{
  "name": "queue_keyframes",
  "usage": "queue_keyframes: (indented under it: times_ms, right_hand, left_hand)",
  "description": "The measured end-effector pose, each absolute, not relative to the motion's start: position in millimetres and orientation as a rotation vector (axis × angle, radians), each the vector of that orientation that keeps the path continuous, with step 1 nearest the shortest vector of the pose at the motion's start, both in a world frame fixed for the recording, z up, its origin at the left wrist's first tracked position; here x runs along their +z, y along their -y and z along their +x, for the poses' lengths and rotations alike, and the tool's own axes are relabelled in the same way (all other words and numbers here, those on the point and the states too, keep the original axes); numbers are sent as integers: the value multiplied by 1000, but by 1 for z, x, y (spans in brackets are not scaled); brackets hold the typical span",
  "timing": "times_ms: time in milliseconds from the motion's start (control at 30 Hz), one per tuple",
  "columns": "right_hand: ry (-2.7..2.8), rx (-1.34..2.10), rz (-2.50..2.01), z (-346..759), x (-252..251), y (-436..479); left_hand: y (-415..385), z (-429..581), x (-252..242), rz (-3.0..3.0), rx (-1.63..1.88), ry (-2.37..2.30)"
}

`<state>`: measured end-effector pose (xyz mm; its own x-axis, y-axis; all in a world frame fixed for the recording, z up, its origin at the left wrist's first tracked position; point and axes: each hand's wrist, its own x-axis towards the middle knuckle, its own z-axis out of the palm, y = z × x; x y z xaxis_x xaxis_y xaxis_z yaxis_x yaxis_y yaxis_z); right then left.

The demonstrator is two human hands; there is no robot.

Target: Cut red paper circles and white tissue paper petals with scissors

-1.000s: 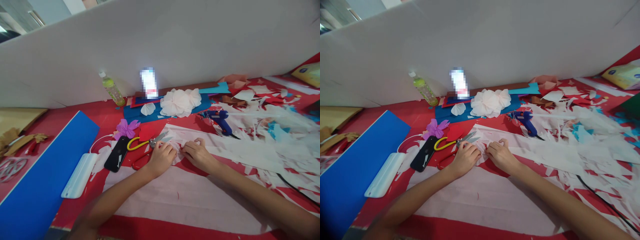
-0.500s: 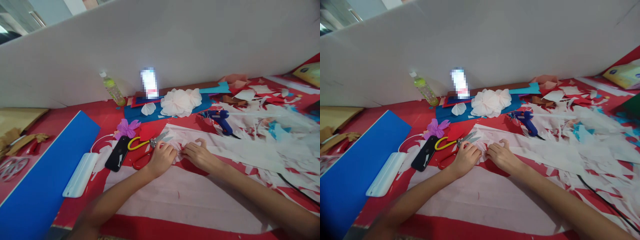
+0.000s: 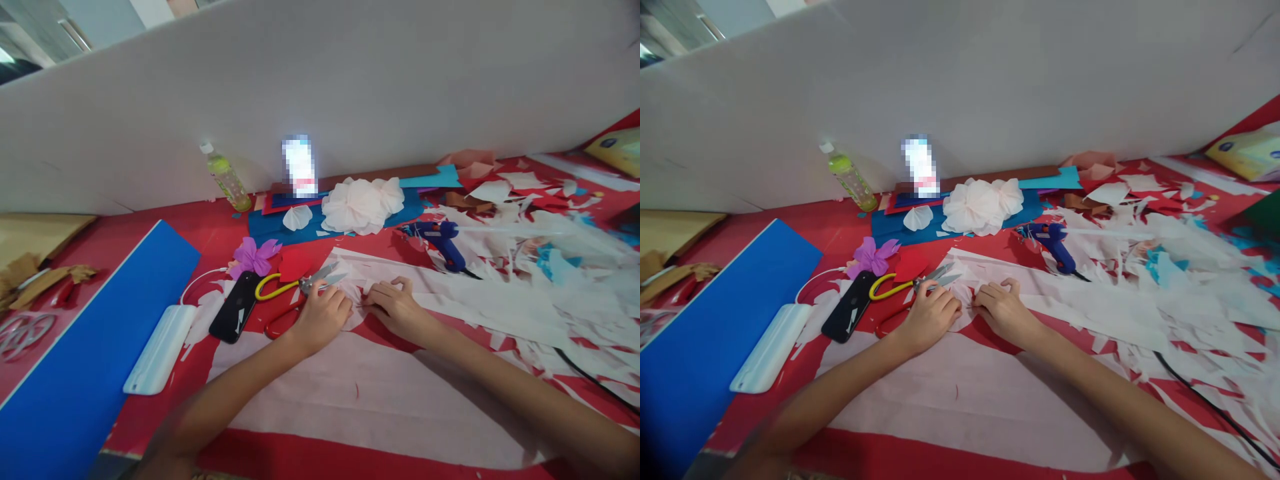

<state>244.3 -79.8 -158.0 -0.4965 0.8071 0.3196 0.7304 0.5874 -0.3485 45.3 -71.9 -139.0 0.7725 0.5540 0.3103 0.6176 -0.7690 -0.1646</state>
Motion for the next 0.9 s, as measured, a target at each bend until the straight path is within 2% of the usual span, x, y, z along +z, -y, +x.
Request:
queue_keyframes:
  times_ms: [367,900]
  right_hand:
    - [2301,193,-1221,242,-163,82]
    - [2299,202,-1210,242,-163,80]
  left_hand:
    - [68,41,-131,-2739,-158,882]
    - [63,28,-126,-2780,-81,773]
